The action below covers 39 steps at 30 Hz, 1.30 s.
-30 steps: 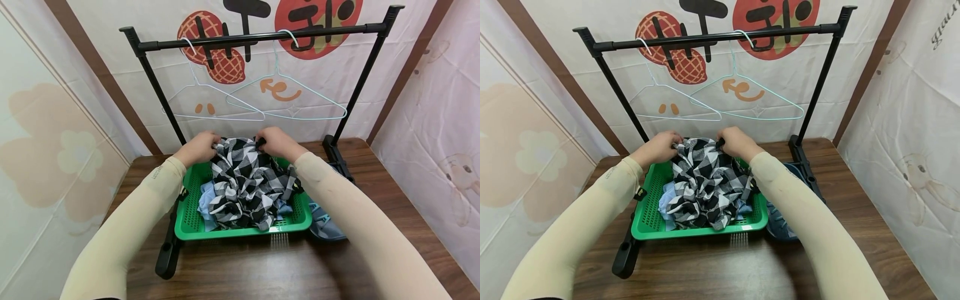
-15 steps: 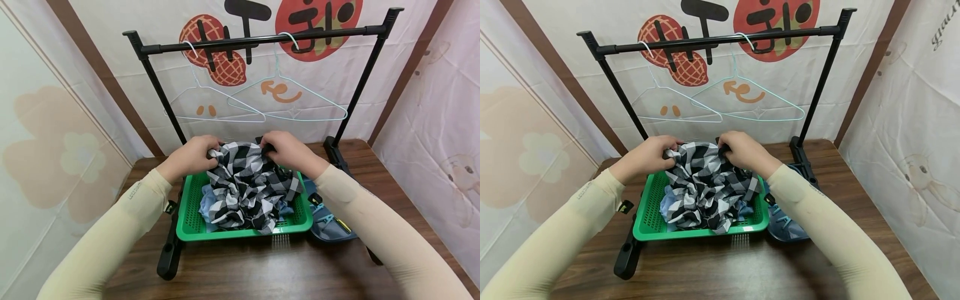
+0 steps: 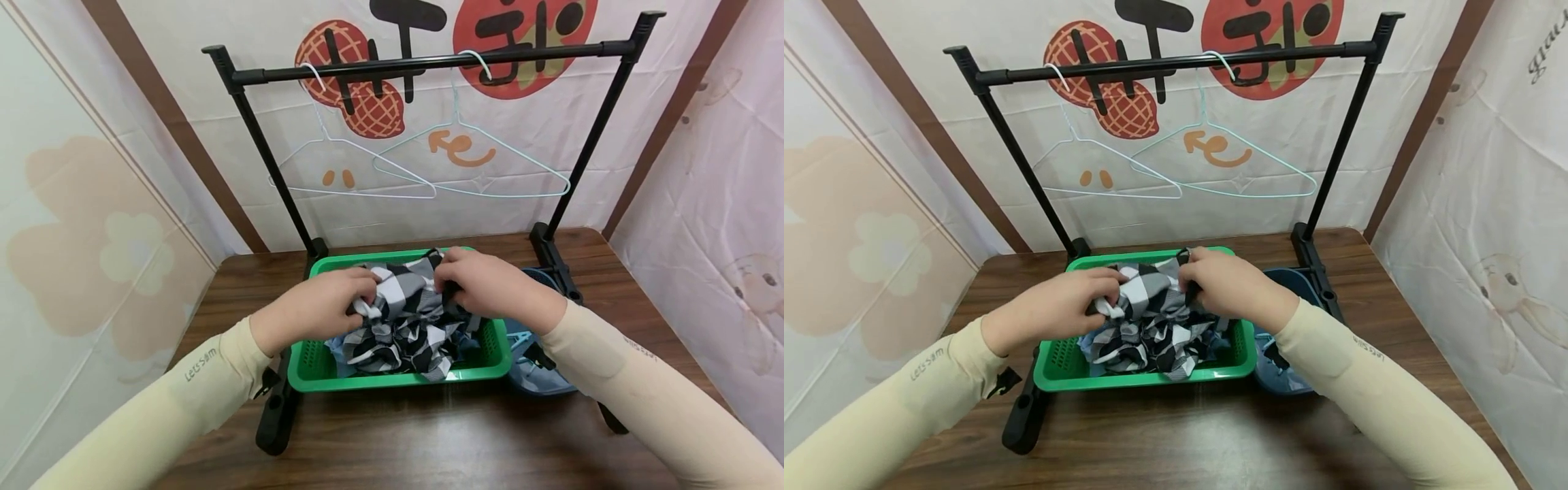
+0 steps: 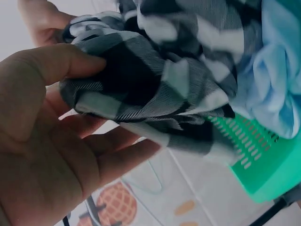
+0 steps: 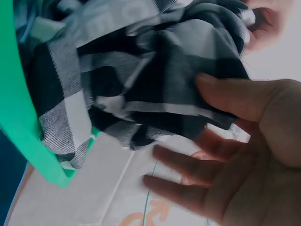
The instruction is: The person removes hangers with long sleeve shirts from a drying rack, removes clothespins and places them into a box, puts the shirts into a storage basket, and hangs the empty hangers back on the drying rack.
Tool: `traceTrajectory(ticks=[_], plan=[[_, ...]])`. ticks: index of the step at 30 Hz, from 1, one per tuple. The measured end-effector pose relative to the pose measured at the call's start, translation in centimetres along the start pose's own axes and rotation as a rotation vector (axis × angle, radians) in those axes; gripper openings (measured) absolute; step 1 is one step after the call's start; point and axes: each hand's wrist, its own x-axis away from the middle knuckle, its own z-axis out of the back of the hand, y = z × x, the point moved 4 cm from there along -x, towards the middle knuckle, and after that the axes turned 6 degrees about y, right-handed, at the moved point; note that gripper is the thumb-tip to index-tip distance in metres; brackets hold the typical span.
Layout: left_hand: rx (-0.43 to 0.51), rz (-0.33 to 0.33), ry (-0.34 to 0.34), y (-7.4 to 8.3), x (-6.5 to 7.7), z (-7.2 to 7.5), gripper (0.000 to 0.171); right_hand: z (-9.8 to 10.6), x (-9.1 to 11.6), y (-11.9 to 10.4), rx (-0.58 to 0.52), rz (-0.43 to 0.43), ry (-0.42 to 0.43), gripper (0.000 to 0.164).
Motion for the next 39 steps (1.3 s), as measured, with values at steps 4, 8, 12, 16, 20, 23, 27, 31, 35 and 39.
traceTrajectory(ticks=[4, 8, 12, 16, 20, 23, 27, 31, 35, 39], plan=[[0.002, -0.007, -0.079, 0.7, 0.3, -1.3, 0.018, -0.9, 0.7, -0.2, -0.035, -0.015, -0.113, 0.02], [0.023, -0.018, -0.155, 0.9, 0.4, -2.4, 0.012, -2.1, 0.9, 0.2, -0.073, -0.047, -0.218, 0.017], [0.05, 0.008, -0.232, 0.9, 0.5, -3.3, 0.024, -3.6, 1.0, 0.7, -0.11, -0.107, -0.348, 0.025], [0.075, 0.045, -0.272, 0.5, 0.3, -4.0, 0.036, -4.7, 0.9, 0.9, -0.11, -0.138, -0.42, 0.044], [0.084, 0.049, -0.299, 0.4, -0.2, -4.7, 0.038, -5.6, 0.5, 0.9, -0.087, -0.118, -0.418, 0.047], [0.077, 0.042, -0.325, 0.4, -0.6, -5.1, 0.04, -6.3, 0.2, 1.0, -0.062, -0.107, -0.416, 0.046], [0.07, 0.039, -0.41, 0.0, -0.9, -5.7, 0.047, -7.1, -0.1, 0.9, -0.036, -0.102, -0.45, 0.047], [0.094, 0.073, -0.529, -0.6, -1.0, -6.3, 0.052, -7.9, -0.6, 0.5, -0.006, -0.1, -0.493, 0.047], [0.123, 0.117, -0.604, -1.2, -1.3, -7.2, 0.052, -8.8, -1.0, 0.2, 0.031, -0.108, -0.534, 0.044], [0.154, 0.168, -0.688, -1.6, -1.5, -7.9, 0.052, -9.4, -1.3, 0.0, 0.098, -0.118, -0.607, 0.048]])
